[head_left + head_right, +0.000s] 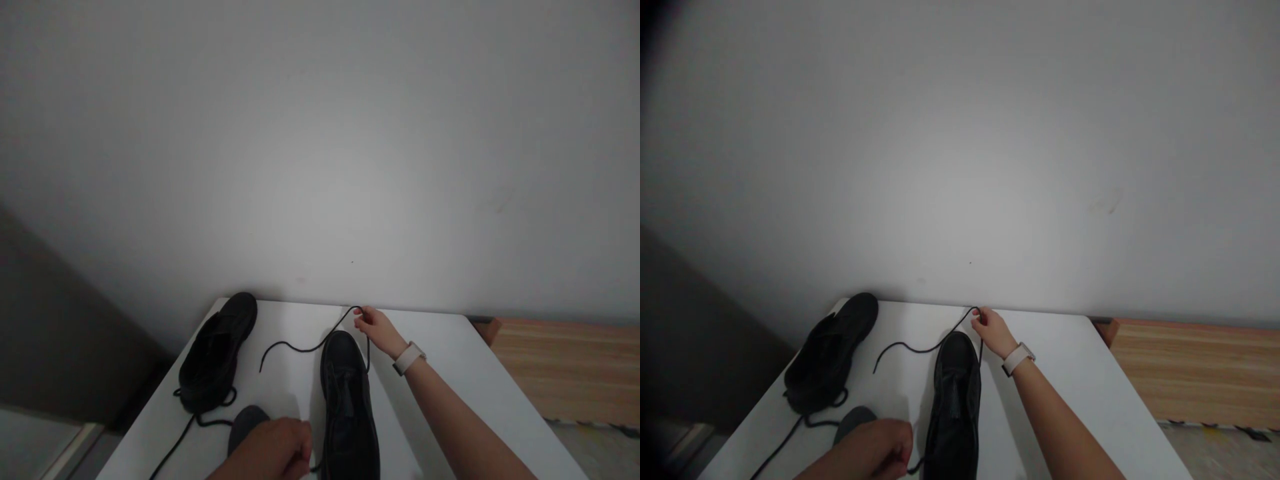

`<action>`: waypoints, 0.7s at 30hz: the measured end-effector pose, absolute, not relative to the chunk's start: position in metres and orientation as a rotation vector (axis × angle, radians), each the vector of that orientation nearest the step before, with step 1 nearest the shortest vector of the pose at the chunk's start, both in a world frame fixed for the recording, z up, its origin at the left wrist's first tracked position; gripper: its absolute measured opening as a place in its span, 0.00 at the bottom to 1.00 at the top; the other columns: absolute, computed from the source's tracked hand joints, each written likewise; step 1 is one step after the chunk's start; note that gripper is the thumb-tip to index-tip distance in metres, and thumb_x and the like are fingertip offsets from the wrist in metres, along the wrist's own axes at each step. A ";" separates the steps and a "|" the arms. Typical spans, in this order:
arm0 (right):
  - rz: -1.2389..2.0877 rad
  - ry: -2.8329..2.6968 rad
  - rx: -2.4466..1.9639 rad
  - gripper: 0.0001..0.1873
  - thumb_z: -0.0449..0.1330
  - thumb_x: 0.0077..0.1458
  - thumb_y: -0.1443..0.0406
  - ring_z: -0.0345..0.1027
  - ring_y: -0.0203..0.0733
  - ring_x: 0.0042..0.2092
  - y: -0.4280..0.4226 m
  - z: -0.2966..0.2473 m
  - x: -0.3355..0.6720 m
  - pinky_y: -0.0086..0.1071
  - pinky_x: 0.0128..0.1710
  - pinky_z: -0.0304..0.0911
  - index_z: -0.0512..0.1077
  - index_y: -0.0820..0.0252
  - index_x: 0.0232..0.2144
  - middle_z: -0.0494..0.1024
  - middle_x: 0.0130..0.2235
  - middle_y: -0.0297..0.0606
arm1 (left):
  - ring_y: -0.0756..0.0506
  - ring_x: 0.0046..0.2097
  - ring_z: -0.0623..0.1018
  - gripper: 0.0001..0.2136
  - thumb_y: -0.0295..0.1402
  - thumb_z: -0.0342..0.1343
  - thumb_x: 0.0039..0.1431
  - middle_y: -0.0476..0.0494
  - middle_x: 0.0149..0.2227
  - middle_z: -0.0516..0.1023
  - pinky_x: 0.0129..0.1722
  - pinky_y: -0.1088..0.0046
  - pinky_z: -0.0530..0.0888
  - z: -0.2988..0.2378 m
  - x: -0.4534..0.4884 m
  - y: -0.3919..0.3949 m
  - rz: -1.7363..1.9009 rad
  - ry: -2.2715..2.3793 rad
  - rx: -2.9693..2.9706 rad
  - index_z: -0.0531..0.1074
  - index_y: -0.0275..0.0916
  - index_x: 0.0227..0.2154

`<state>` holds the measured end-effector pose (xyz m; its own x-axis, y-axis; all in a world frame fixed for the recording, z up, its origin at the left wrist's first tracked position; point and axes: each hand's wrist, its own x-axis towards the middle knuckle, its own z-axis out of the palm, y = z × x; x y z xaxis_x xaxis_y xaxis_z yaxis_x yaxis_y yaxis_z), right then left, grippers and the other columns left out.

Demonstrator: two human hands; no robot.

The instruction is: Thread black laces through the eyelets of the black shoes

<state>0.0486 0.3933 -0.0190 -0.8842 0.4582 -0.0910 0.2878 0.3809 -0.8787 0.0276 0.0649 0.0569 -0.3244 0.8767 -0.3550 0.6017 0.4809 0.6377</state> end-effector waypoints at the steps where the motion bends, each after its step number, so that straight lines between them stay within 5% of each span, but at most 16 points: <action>1: 1.419 -2.503 -0.670 0.14 0.61 0.64 0.61 0.75 0.44 0.44 0.392 -0.017 0.050 0.43 0.44 0.73 0.72 0.61 0.49 0.77 0.49 0.40 | 0.46 0.37 0.78 0.06 0.25 0.58 0.54 0.50 0.35 0.82 0.37 0.76 0.68 0.052 0.023 0.067 0.488 2.056 1.256 0.77 0.43 0.30; 5: 1.070 -2.537 -0.642 0.15 0.62 0.62 0.61 0.71 0.49 0.51 0.381 -0.005 0.062 0.50 0.51 0.67 0.72 0.60 0.49 0.74 0.53 0.42 | 0.46 0.38 0.80 0.07 0.34 0.55 0.63 0.50 0.35 0.83 0.40 0.74 0.72 0.034 -0.011 0.079 0.564 2.244 1.299 0.79 0.45 0.34; 10: 0.846 -2.445 -0.457 0.18 0.62 0.58 0.66 0.61 0.59 0.58 0.351 0.030 0.083 0.58 0.59 0.55 0.71 0.58 0.51 0.70 0.55 0.50 | 0.35 0.56 0.70 0.15 0.23 0.44 0.64 0.33 0.51 0.74 0.59 0.52 0.61 0.006 -0.060 0.093 0.621 2.704 1.088 0.70 0.35 0.49; 13: 0.853 -2.425 -0.280 0.11 0.57 0.61 0.67 0.64 0.53 0.54 0.333 0.054 0.093 0.51 0.58 0.59 0.74 0.54 0.45 0.73 0.50 0.45 | 0.33 0.53 0.71 0.13 0.17 0.45 0.60 0.29 0.46 0.74 0.56 0.50 0.63 -0.010 -0.073 0.094 0.658 2.761 0.981 0.72 0.31 0.41; 21: 1.125 -2.433 -0.099 0.10 0.55 0.63 0.65 0.69 0.46 0.42 0.309 0.081 0.093 0.40 0.43 0.65 0.77 0.54 0.39 0.76 0.40 0.41 | 0.48 0.30 0.72 0.08 0.23 0.52 0.59 0.53 0.26 0.68 0.35 0.68 0.71 -0.002 -0.077 0.102 1.180 2.427 0.827 0.63 0.40 0.26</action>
<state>0.0926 0.3086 0.0815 -0.8940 0.2491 0.3725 -0.1226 0.6636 -0.7379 -0.0775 0.1024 -0.0016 -0.7823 0.6221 -0.0308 0.3601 0.4920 0.7927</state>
